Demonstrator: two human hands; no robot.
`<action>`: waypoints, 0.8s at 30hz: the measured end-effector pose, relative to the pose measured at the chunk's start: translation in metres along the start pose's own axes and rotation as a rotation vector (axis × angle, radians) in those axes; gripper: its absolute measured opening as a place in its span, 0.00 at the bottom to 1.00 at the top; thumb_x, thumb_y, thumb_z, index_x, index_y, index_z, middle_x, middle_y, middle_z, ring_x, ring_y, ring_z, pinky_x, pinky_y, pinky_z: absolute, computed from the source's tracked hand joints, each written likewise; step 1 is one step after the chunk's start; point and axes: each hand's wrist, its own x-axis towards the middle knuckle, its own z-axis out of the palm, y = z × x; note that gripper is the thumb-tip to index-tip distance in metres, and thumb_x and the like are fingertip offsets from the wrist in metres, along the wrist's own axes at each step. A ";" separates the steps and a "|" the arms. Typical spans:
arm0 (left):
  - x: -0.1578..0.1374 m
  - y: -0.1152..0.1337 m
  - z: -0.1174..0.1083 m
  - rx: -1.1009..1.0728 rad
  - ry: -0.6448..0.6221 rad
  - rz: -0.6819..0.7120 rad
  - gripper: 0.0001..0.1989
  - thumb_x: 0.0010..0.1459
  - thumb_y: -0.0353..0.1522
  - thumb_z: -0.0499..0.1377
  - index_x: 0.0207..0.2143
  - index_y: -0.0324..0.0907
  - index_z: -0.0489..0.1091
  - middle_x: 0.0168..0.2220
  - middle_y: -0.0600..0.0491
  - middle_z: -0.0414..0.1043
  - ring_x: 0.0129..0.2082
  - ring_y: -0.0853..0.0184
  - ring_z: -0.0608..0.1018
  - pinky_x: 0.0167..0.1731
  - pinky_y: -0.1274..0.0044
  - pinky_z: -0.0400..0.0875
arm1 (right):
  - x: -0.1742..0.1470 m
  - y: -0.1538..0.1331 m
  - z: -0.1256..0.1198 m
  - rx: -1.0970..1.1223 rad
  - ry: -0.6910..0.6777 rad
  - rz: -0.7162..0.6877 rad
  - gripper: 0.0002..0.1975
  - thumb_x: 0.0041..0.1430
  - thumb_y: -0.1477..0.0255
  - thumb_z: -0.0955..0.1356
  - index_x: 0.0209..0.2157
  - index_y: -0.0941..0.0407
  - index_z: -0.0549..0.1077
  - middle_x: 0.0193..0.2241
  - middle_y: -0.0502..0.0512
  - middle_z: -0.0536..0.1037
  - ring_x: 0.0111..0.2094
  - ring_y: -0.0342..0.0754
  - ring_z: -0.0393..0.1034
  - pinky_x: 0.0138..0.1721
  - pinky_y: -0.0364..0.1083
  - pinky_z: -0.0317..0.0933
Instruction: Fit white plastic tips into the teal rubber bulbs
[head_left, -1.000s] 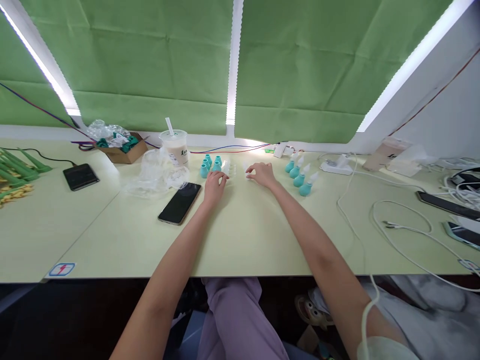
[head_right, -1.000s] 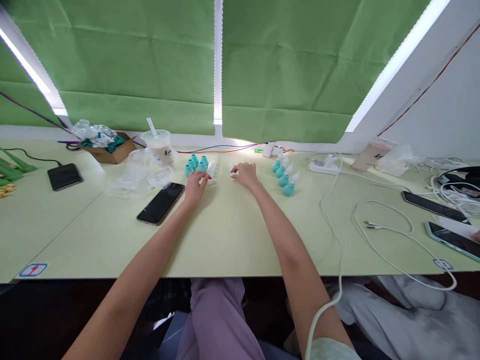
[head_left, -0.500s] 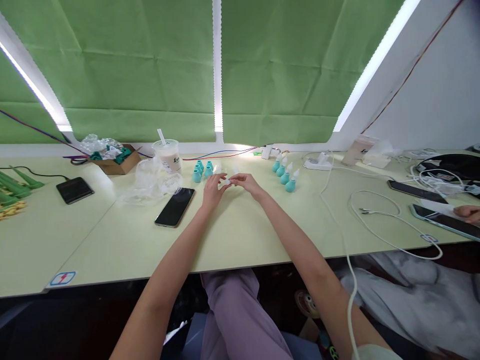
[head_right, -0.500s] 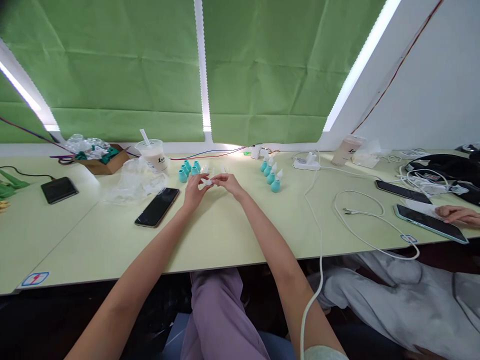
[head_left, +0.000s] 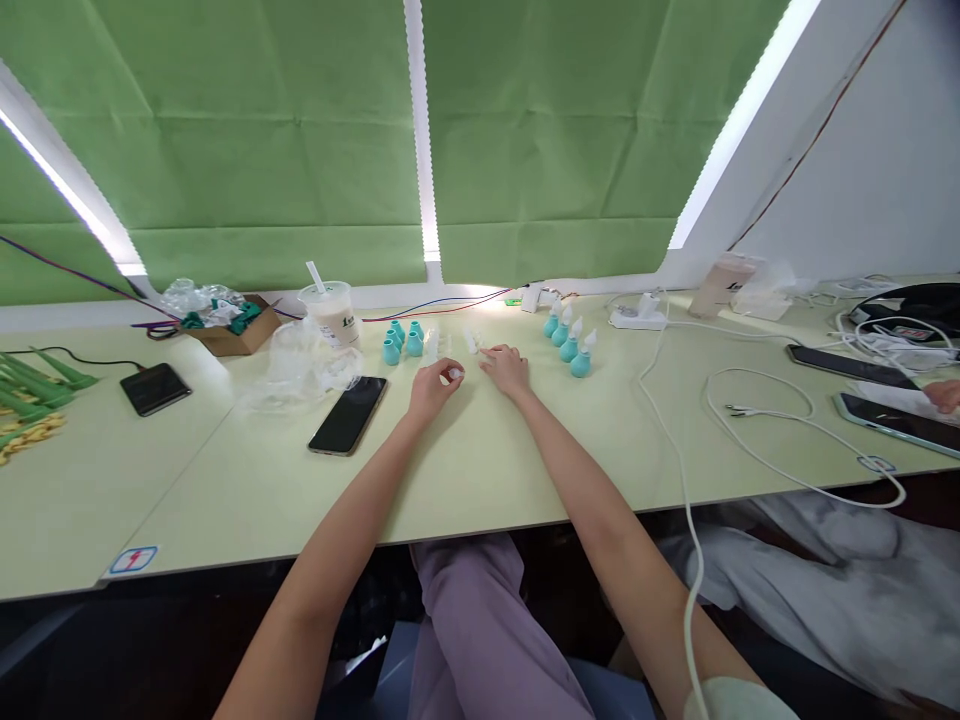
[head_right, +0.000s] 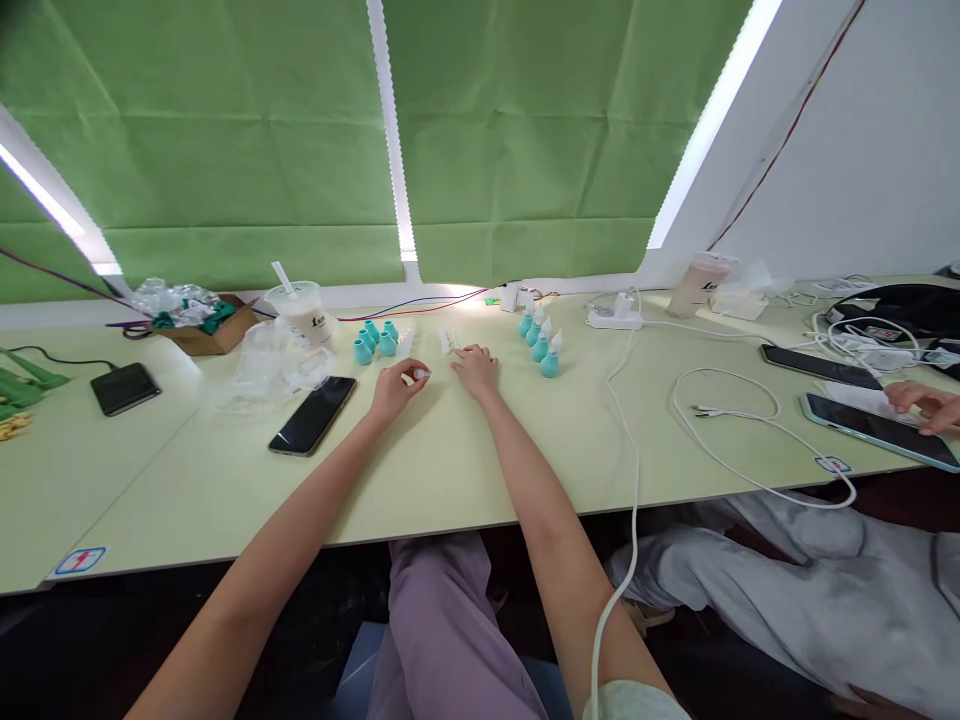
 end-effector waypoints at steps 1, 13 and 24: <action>0.000 0.000 0.000 0.039 -0.007 0.009 0.07 0.53 0.32 0.56 0.34 0.46 0.72 0.31 0.56 0.75 0.30 0.70 0.74 0.31 0.77 0.68 | -0.001 -0.001 0.001 -0.028 -0.012 -0.031 0.13 0.58 0.65 0.65 0.44 0.47 0.75 0.49 0.55 0.71 0.51 0.55 0.60 0.45 0.51 0.54; 0.000 -0.009 0.003 0.275 -0.121 0.075 0.25 0.59 0.26 0.51 0.58 0.51 0.61 0.40 0.52 0.67 0.41 0.67 0.70 0.35 0.78 0.65 | -0.003 -0.007 -0.002 -0.054 0.102 -0.013 0.16 0.59 0.70 0.64 0.49 0.49 0.71 0.49 0.57 0.72 0.49 0.54 0.62 0.45 0.52 0.49; -0.001 0.004 -0.002 0.184 -0.036 -0.038 0.10 0.50 0.29 0.63 0.37 0.45 0.71 0.33 0.57 0.73 0.33 0.69 0.69 0.33 0.78 0.62 | -0.008 -0.016 -0.010 0.238 0.093 -0.075 0.08 0.56 0.72 0.66 0.30 0.53 0.78 0.32 0.51 0.80 0.33 0.46 0.69 0.46 0.50 0.50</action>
